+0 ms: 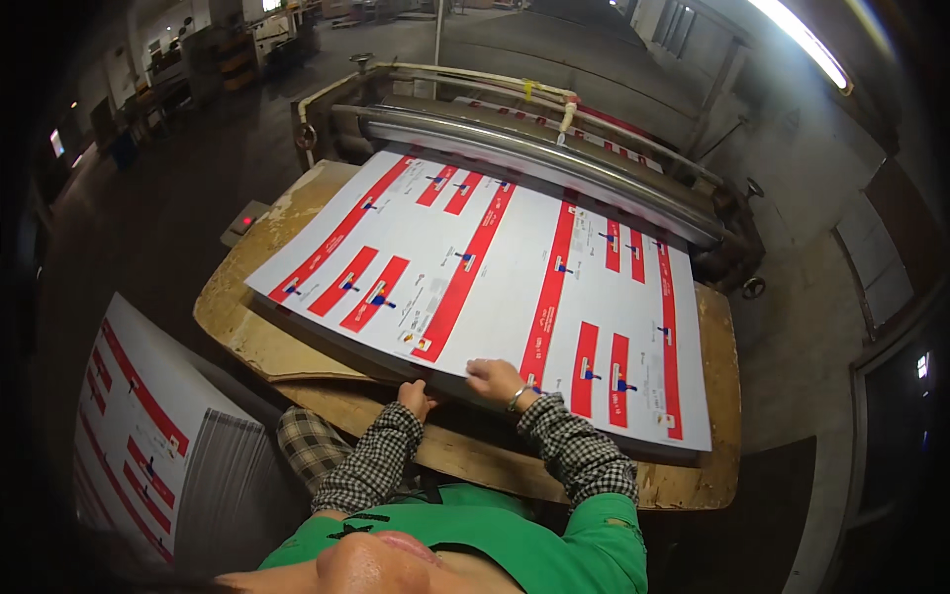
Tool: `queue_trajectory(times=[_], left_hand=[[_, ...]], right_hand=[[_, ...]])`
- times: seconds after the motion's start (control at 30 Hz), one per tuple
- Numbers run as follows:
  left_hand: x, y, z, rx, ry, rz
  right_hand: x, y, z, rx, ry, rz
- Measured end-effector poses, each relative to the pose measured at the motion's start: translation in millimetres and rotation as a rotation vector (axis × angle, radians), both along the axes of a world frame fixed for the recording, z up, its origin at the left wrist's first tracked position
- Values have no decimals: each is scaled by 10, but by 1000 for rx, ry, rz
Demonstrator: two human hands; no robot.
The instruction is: The person feeds large printed sheets into a machine one by one. They pick up a sheet from a stack on the left, place it onto the machine's wooden platform, and push it into the rollers. The person repeats this process for multiple sheets throughout the video.
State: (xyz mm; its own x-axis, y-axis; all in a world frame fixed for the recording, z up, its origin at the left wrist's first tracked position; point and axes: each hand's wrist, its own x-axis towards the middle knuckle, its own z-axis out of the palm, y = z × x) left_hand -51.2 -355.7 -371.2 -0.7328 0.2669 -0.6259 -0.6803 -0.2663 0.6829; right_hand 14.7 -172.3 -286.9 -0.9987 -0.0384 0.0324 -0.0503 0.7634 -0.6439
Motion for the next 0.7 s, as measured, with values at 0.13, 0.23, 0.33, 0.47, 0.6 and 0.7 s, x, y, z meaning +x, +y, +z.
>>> queue_trajectory(times=[0.13,0.23,0.33,0.47,0.6,0.7], left_hand=[[-10,-19,87,107,9,-110],[-7,7,95,109,-7,-104],[42,12,115,103,26,-88],[13,57,48,159,64,-129],[-17,-31,-71,215,74,-145],[-12,-51,-137,116,75,-155]], right_hand=[[10,44,-250,95,-127,22],[-128,181,-322,74,-198,5],[-449,289,-179,205,-227,-365],[-541,354,-420,312,-119,-243],[-139,-52,-501,524,2,58],[-188,24,-313,430,-185,154]])
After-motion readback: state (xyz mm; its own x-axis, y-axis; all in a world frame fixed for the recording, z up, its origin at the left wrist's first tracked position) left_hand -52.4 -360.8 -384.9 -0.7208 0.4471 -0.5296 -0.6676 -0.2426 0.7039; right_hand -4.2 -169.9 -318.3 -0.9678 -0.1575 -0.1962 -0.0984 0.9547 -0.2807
